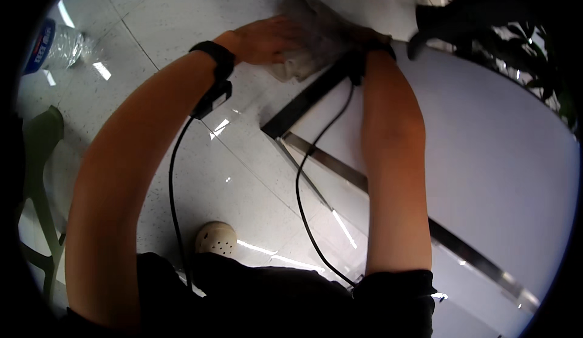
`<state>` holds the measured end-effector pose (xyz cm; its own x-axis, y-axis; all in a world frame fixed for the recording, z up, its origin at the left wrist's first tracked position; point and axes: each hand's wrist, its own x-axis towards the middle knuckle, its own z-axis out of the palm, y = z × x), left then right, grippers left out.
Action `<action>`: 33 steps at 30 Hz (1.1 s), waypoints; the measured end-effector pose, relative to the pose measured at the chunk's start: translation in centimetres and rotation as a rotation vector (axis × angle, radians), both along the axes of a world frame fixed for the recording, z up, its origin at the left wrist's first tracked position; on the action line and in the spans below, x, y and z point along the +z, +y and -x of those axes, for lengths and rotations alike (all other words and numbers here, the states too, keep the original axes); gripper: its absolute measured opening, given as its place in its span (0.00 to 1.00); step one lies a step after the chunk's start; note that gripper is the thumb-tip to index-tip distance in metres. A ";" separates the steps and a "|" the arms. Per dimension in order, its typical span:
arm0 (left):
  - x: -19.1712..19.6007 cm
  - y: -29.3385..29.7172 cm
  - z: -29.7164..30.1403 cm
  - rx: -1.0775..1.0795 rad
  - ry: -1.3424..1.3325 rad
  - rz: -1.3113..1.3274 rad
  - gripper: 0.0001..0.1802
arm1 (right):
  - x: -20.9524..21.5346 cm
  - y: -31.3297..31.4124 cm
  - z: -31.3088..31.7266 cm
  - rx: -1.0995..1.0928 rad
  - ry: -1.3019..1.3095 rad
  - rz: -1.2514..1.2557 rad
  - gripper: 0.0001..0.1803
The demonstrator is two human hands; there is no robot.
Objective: The person kneels on a tiled floor and wipes the surface with a cloth, focusing on the area around a scooter's wheel and a small green stool. They move the stool to clean underneath it and continue wiping the floor and the scooter's lower body.
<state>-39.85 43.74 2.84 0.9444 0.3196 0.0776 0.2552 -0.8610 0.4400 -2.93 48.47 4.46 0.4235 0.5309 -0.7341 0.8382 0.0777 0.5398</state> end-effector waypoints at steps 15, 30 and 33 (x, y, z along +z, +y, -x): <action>-1.0 -0.4 -0.7 0.060 -0.272 -0.028 0.26 | 3.4 1.4 -0.7 0.046 -0.145 -0.001 0.27; 1.3 -1.0 -1.1 -0.013 0.058 0.129 0.28 | -0.2 -3.2 14.8 0.176 -0.290 -0.083 0.27; 3.1 -2.8 0.8 -0.156 0.173 0.158 0.29 | 0.6 -6.3 17.2 0.154 -0.333 -0.104 0.27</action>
<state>-40.63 40.95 5.91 0.9781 0.1644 -0.1279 0.2076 -0.8201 0.5332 -20.17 42.15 5.08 0.5390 0.6714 -0.5086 0.5987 0.1193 0.7920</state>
